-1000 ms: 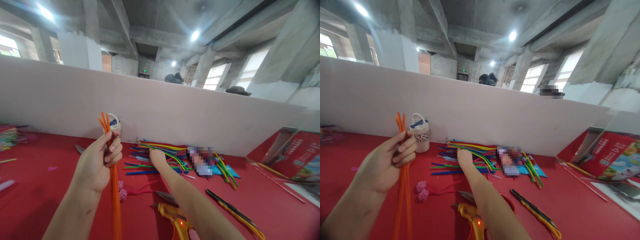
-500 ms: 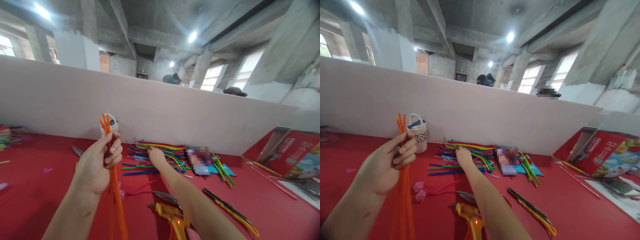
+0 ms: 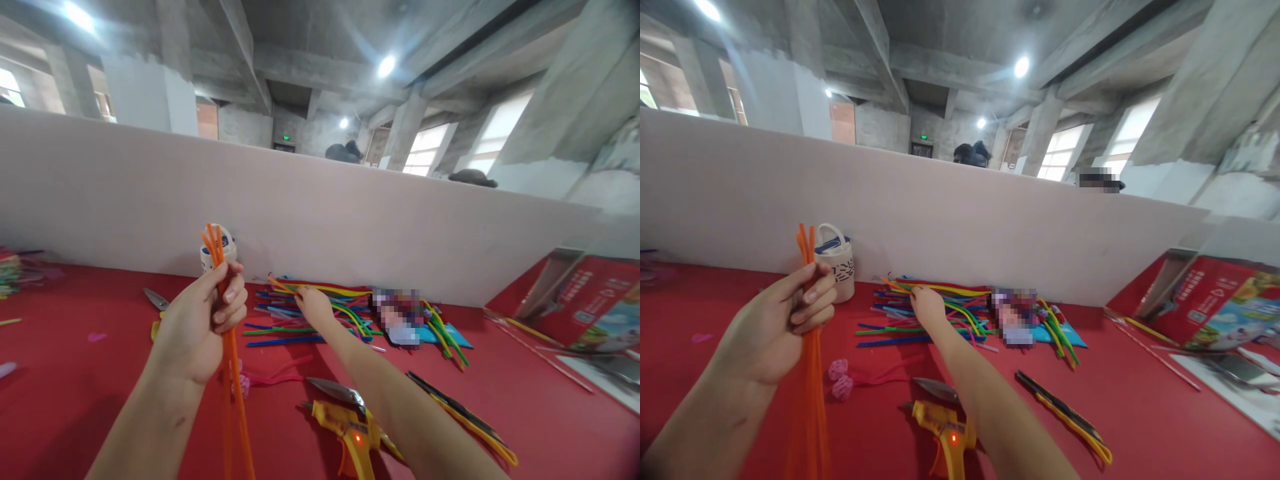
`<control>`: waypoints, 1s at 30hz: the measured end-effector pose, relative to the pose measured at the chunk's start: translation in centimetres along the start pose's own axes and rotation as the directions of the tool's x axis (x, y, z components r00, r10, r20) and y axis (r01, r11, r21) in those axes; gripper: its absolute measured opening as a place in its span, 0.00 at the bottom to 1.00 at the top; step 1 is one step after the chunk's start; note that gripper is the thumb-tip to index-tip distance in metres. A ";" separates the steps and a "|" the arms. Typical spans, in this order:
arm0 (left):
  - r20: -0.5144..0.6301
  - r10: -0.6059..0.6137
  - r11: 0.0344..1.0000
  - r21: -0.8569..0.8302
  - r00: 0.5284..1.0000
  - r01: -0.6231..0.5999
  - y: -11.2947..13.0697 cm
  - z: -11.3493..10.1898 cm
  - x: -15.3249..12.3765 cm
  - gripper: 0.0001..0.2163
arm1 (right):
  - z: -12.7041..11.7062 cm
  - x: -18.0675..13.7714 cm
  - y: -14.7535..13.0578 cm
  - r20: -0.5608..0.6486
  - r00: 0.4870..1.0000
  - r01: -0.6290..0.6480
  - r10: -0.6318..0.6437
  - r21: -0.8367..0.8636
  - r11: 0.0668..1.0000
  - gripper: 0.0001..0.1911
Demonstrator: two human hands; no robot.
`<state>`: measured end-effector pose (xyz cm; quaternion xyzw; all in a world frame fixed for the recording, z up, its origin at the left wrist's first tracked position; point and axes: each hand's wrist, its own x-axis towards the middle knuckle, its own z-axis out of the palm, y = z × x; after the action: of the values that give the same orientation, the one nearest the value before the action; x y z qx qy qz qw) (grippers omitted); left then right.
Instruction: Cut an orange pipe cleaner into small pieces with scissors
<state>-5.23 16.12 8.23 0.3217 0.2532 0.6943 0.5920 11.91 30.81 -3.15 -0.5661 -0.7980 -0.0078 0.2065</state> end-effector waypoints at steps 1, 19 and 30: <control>-0.001 -0.002 1.000 0.006 1.000 0.002 -0.1 0.0 0.0 0.13 | -0.8 0.0 -0.1 -0.039 0.999 0.010 -0.008 0.052 0.999 0.14; 0.166 -0.151 0.888 0.457 0.974 0.060 -0.9 2.4 -3.7 0.08 | -13.9 -12.0 -8.9 0.056 0.998 -0.049 -0.021 0.969 0.244 0.11; 0.233 -0.385 0.834 0.501 0.893 0.230 -4.0 2.9 -8.2 0.11 | -12.9 -17.3 -8.5 0.145 0.985 -0.059 -0.093 0.791 0.609 0.14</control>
<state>0.37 8.59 6.05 0.5167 0.3588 0.4457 0.6369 13.08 8.96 4.70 -0.4073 -0.7392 0.3925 0.3656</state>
